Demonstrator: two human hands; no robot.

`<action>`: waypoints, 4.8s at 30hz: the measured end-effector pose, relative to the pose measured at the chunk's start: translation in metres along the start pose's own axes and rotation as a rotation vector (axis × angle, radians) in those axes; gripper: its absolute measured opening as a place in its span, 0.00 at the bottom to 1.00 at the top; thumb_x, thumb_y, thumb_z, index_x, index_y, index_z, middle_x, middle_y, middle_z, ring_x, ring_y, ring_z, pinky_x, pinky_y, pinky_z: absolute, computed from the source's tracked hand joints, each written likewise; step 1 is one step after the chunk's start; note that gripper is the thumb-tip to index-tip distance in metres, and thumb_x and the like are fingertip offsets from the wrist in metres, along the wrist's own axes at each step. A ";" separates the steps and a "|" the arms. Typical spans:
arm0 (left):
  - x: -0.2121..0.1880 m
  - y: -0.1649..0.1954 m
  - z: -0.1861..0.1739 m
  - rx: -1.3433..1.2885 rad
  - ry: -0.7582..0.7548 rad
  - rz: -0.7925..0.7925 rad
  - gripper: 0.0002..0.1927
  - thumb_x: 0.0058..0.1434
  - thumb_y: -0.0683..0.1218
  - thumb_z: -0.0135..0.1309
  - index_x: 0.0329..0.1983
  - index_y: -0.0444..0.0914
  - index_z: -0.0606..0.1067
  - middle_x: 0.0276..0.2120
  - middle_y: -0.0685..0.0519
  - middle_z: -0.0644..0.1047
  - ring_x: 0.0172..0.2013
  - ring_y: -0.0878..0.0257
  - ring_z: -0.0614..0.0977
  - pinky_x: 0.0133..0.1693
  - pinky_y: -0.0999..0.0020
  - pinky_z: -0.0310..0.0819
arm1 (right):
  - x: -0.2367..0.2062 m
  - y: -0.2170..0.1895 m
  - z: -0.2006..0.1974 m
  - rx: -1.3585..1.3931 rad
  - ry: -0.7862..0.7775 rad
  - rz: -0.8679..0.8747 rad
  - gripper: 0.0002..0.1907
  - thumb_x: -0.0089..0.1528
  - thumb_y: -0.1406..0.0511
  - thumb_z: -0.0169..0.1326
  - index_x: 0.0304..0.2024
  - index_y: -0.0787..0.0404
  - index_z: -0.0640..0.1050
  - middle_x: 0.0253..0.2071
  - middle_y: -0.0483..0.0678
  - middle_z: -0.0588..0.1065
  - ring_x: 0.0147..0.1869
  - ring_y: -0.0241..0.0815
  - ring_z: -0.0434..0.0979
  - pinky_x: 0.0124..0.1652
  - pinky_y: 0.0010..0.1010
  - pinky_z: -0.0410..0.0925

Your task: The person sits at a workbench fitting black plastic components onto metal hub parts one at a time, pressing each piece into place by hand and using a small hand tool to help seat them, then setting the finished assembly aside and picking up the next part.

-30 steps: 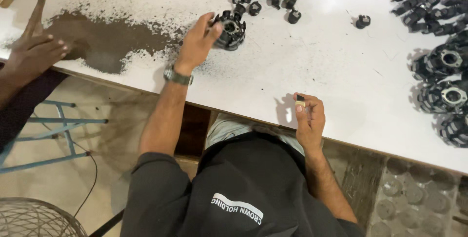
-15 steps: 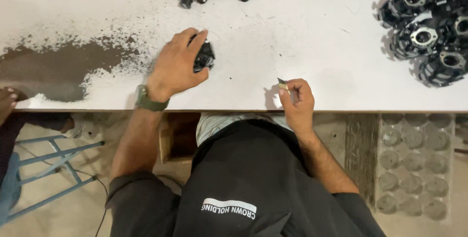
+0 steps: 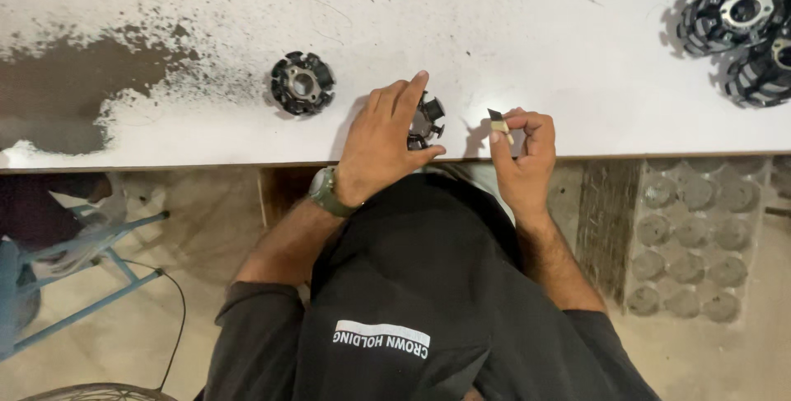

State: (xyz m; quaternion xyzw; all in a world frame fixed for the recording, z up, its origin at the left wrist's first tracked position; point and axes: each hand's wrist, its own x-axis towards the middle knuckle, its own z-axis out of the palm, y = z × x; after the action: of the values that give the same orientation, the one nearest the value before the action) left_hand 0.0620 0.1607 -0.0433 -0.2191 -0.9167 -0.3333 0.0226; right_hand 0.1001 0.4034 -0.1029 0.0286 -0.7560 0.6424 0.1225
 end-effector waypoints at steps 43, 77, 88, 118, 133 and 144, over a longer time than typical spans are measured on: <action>-0.007 -0.009 0.014 -0.049 0.211 -0.035 0.10 0.59 0.41 0.63 0.42 0.38 0.76 0.58 0.47 0.73 0.56 0.45 0.75 0.58 0.51 0.70 | 0.018 -0.026 0.051 -0.466 -0.210 -0.383 0.16 0.59 0.75 0.62 0.47 0.61 0.73 0.43 0.50 0.76 0.51 0.52 0.76 0.69 0.57 0.61; -0.009 -0.021 0.032 -0.214 0.293 -0.070 0.07 0.57 0.38 0.62 0.34 0.36 0.74 0.58 0.49 0.74 0.58 0.48 0.74 0.61 0.51 0.65 | 0.026 -0.044 0.054 -0.514 -0.258 -0.440 0.14 0.59 0.74 0.64 0.45 0.60 0.75 0.41 0.46 0.78 0.48 0.48 0.79 0.67 0.54 0.67; -0.010 -0.022 0.035 -0.212 0.317 -0.065 0.08 0.57 0.38 0.62 0.34 0.36 0.74 0.58 0.49 0.73 0.59 0.48 0.73 0.61 0.50 0.65 | 0.027 -0.050 0.060 -0.671 -0.296 -0.445 0.15 0.59 0.74 0.65 0.46 0.59 0.77 0.42 0.48 0.77 0.57 0.55 0.79 0.66 0.51 0.67; 0.001 -0.019 -0.002 0.100 0.246 0.111 0.10 0.62 0.40 0.59 0.46 0.36 0.77 0.58 0.49 0.74 0.58 0.50 0.75 0.57 0.52 0.69 | 0.037 -0.041 0.054 -0.512 -0.238 -0.399 0.13 0.59 0.75 0.62 0.43 0.60 0.75 0.40 0.49 0.75 0.48 0.54 0.75 0.64 0.53 0.67; -0.005 -0.015 0.004 -0.036 0.151 0.080 0.09 0.63 0.40 0.59 0.46 0.36 0.77 0.53 0.48 0.76 0.50 0.49 0.79 0.51 0.55 0.76 | 0.030 -0.037 0.050 -0.472 -0.227 -0.426 0.13 0.59 0.76 0.63 0.44 0.60 0.75 0.42 0.49 0.76 0.53 0.51 0.77 0.69 0.55 0.62; -0.011 -0.013 0.014 -0.119 0.291 -0.021 0.07 0.64 0.37 0.60 0.44 0.35 0.76 0.49 0.48 0.78 0.44 0.49 0.82 0.45 0.57 0.79 | 0.022 -0.025 0.054 -0.471 -0.223 -0.484 0.15 0.58 0.76 0.65 0.45 0.61 0.76 0.43 0.51 0.76 0.57 0.52 0.76 0.70 0.55 0.60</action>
State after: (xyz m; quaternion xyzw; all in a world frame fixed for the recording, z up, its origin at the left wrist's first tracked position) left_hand 0.0674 0.1559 -0.0638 -0.1602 -0.8847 -0.4153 0.1387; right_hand 0.0754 0.3484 -0.0816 0.2478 -0.8634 0.3957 0.1914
